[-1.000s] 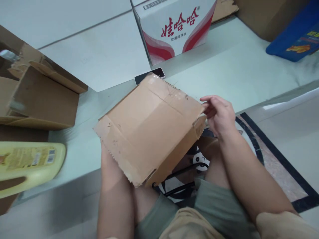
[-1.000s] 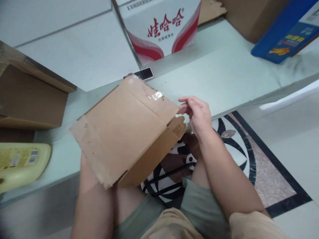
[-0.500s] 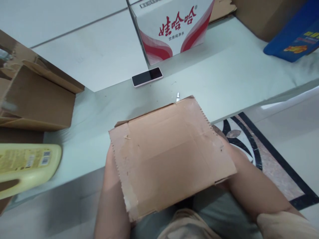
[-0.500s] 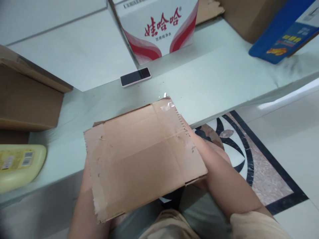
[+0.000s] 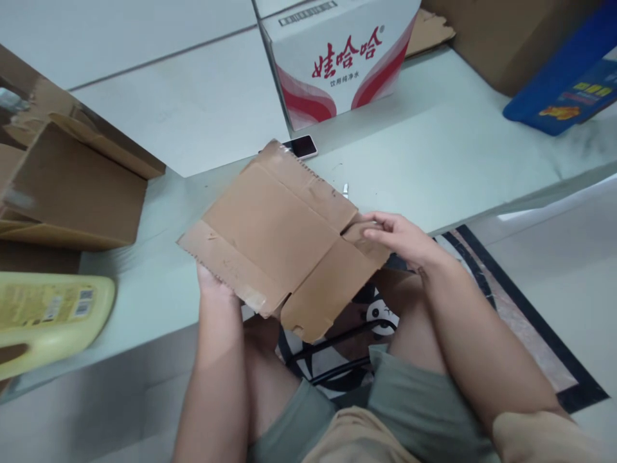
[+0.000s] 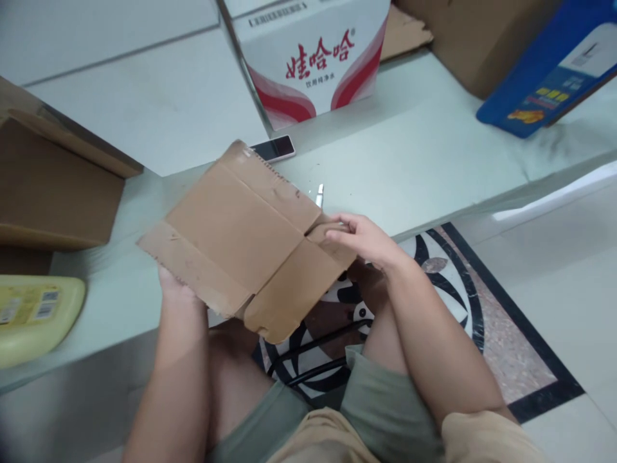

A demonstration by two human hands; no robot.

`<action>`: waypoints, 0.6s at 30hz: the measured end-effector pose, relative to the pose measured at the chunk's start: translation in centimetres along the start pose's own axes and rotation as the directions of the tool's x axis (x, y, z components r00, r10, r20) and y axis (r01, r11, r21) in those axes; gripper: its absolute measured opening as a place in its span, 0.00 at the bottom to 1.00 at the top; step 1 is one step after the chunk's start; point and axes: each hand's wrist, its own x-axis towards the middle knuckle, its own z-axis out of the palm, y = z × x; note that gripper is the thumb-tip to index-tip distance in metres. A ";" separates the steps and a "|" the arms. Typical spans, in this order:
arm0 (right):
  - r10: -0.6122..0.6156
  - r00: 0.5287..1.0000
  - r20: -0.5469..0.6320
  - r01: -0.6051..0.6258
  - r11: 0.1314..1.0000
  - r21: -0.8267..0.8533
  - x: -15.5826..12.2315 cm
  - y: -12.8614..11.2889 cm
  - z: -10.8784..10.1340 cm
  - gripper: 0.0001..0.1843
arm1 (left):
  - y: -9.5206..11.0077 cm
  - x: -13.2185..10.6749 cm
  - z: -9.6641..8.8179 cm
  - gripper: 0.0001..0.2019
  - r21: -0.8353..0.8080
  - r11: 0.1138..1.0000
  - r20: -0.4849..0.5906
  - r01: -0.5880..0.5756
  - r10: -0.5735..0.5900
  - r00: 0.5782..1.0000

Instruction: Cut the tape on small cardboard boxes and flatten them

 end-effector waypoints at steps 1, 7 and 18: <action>0.009 1.000 -0.001 -0.009 1.000 -0.006 0.0 0.0 0.1 0.23 | 0.1 0.0 -0.1 0.19 -0.022 1.000 -0.020 0.001 -0.001 1.000; -0.066 0.976 -0.208 0.086 0.992 0.088 0.7 0.3 1.8 0.25 | 0.2 -1.0 0.8 0.23 -0.145 0.985 0.037 -0.096 0.102 0.994; -0.078 0.968 -0.240 0.117 0.981 0.156 0.0 2.5 5.0 0.31 | -1.9 -0.1 2.2 0.16 -0.264 0.963 0.065 0.056 -0.040 0.997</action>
